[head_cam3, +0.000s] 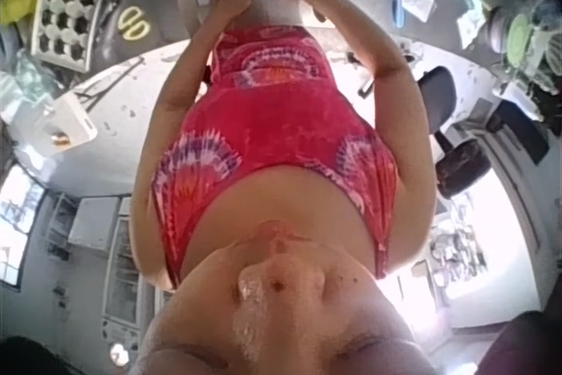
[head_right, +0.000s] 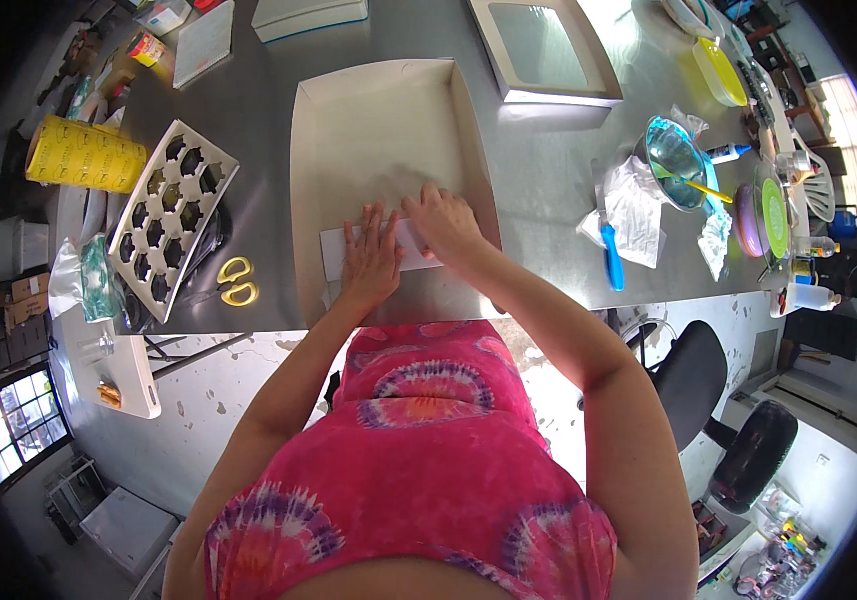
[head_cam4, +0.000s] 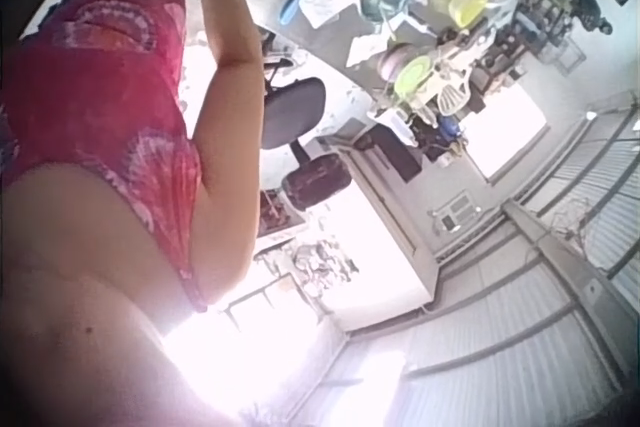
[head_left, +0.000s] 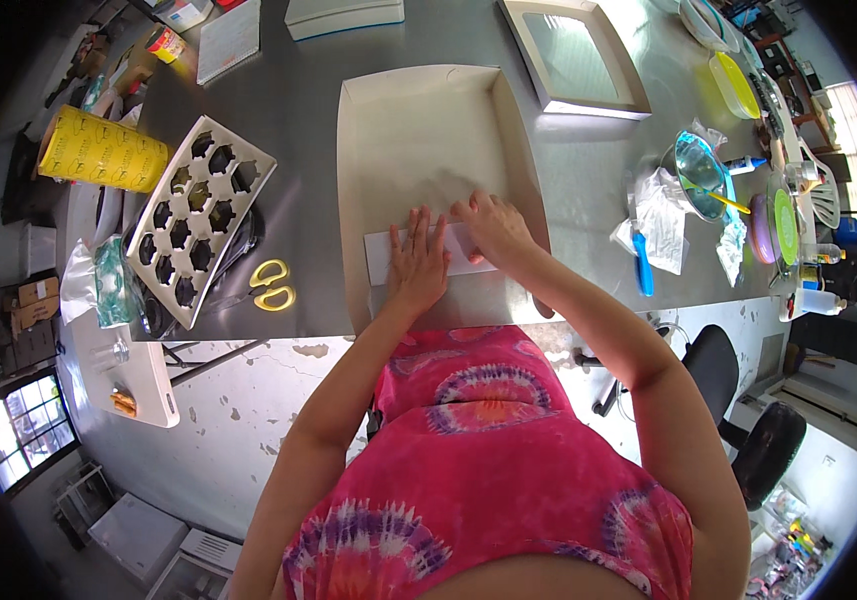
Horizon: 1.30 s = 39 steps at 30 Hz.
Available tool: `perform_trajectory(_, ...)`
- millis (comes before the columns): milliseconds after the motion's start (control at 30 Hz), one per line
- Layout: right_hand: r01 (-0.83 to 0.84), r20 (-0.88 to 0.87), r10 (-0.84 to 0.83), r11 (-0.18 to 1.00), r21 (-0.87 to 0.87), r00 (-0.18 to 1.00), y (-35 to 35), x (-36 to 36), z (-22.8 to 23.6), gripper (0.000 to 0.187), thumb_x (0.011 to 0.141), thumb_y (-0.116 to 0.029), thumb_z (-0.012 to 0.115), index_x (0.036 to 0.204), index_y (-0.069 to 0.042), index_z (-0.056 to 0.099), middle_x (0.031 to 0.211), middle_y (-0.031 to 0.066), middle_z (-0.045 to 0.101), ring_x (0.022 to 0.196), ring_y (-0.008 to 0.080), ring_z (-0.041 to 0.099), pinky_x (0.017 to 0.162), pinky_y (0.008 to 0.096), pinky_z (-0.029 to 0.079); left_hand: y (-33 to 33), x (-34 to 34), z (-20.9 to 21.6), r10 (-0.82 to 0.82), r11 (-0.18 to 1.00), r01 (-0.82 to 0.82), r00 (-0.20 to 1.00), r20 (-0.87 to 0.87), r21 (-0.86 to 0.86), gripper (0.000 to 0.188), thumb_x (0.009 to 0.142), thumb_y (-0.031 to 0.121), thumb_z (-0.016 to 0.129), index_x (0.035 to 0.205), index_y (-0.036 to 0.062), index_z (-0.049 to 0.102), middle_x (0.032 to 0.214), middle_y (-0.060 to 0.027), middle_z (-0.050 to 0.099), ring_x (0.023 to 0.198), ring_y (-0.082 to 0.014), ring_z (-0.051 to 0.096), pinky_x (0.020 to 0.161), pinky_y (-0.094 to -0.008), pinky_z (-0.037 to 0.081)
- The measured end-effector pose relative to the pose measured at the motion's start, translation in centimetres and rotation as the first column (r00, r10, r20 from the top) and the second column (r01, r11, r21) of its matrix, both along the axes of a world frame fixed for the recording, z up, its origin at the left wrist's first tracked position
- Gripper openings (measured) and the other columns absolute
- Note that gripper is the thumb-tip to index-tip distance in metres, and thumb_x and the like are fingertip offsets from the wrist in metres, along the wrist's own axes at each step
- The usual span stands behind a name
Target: Removing cardboard punch-outs and folding bakery box components for cupcakes or pastries.
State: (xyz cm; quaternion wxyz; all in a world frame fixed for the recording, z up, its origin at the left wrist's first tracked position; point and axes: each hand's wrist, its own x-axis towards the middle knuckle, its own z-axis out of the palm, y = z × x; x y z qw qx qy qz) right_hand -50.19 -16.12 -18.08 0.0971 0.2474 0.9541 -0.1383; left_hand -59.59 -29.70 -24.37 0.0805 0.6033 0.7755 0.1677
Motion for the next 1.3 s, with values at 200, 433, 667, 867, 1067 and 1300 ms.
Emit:
perform_trajectory(200, -0.106, -0.369, 0.146, 0.986, 0.126, 0.918, 2.9, 4.8, 3.7, 0.04, 0.063, -0.003, 0.067, 0.101, -0.015, 0.062, 0.1, 0.0053, 0.051, 0.096, 0.0248, 0.052, 0.081, 0.0363, 0.042, -0.1, 0.0, -0.2, 0.008, 1.0, -0.009, 0.999, -0.048, -0.008, 0.061, 0.087, 0.036, 0.047, 0.137, 0.0069, 0.027, 0.145, -0.0165, 0.018, 0.136, -0.0314, 0.013, 0.105, -0.0568, 0.01)
perform_trajectory(433, -0.293, -0.127, 0.284, 0.954, -0.06, 0.95, 4.0, 11.5, 6.3, 0.033, 0.062, -0.011, 0.072, 0.094, -0.016, 0.065, 0.094, 0.0048, 0.054, 0.091, 0.0238, 0.054, 0.082, 0.0375, 0.044, 0.3, 0.5, 0.7, 0.049, 0.996, -0.053, 0.998, -0.046, -0.077, 0.064, 0.087, 0.04, 0.047, 0.138, 0.0097, 0.025, 0.145, -0.0165, 0.014, 0.135, -0.035, 0.008, 0.1, -0.0657, 0.004)
perform_trajectory(667, -0.285, -0.342, 0.251, 0.957, -0.049, 0.905, 3.6, 12.4, 3.0, 0.016, 0.067, -0.016, 0.071, 0.079, -0.009, 0.064, 0.077, 0.0058, 0.054, 0.073, 0.0223, 0.057, 0.064, 0.0335, 0.048, 1.2, 0.8, 1.7, 0.04, 0.981, -0.046, 0.999, -0.033, -0.189, 0.063, 0.085, 0.035, 0.053, 0.137, 0.01, 0.028, 0.144, -0.0152, 0.017, 0.136, -0.0351, 0.006, 0.1, -0.0664, 0.003)
perform_trajectory(867, 0.15, -0.553, -0.299, 0.942, -0.299, 0.778, 0.3, 11.9, 0.4, 0.014, 0.074, -0.01, 0.068, 0.073, -0.001, 0.057, 0.069, 0.0131, 0.054, 0.058, 0.0291, 0.056, 0.052, 0.0363, 0.045, 1.6, -0.1, 5.5, 0.042, 0.998, -0.033, 0.985, 0.168, -0.052, 0.047, 0.073, 0.025, 0.066, 0.115, 0.0086, 0.051, 0.114, -0.0101, 0.052, 0.116, -0.0278, 0.043, 0.102, -0.055, 0.019)
perform_trajectory(1067, 0.311, -0.601, -0.445, 0.895, -0.32, 0.664, -1.4, 11.2, -0.1, 0.011, 0.074, -0.008, 0.066, 0.074, -0.002, 0.057, 0.068, 0.0144, 0.055, 0.055, 0.0309, 0.056, 0.048, 0.0375, 0.045, 1.7, -0.2, 6.6, 0.023, 0.999, -0.018, 0.977, 0.213, -0.028, 0.023, 0.068, 0.018, 0.069, 0.088, 0.0077, 0.061, 0.086, -0.0086, 0.062, 0.087, -0.026, 0.057, 0.083, -0.0429, 0.034)
perform_trajectory(1300, 0.301, -0.601, -0.337, 0.94, -0.164, 0.725, -2.3, 10.4, -0.1, 0.01, 0.075, -0.01, 0.065, 0.075, -0.005, 0.057, 0.071, 0.0132, 0.055, 0.056, 0.0316, 0.057, 0.049, 0.0386, 0.047, 2.0, 0.2, 8.1, -0.036, 0.971, 0.102, 0.957, 0.287, -0.217, 0.02, 0.074, 0.017, 0.063, 0.094, 0.0117, 0.063, 0.092, -0.0076, 0.063, 0.092, -0.0251, 0.058, 0.094, -0.0489, 0.029)
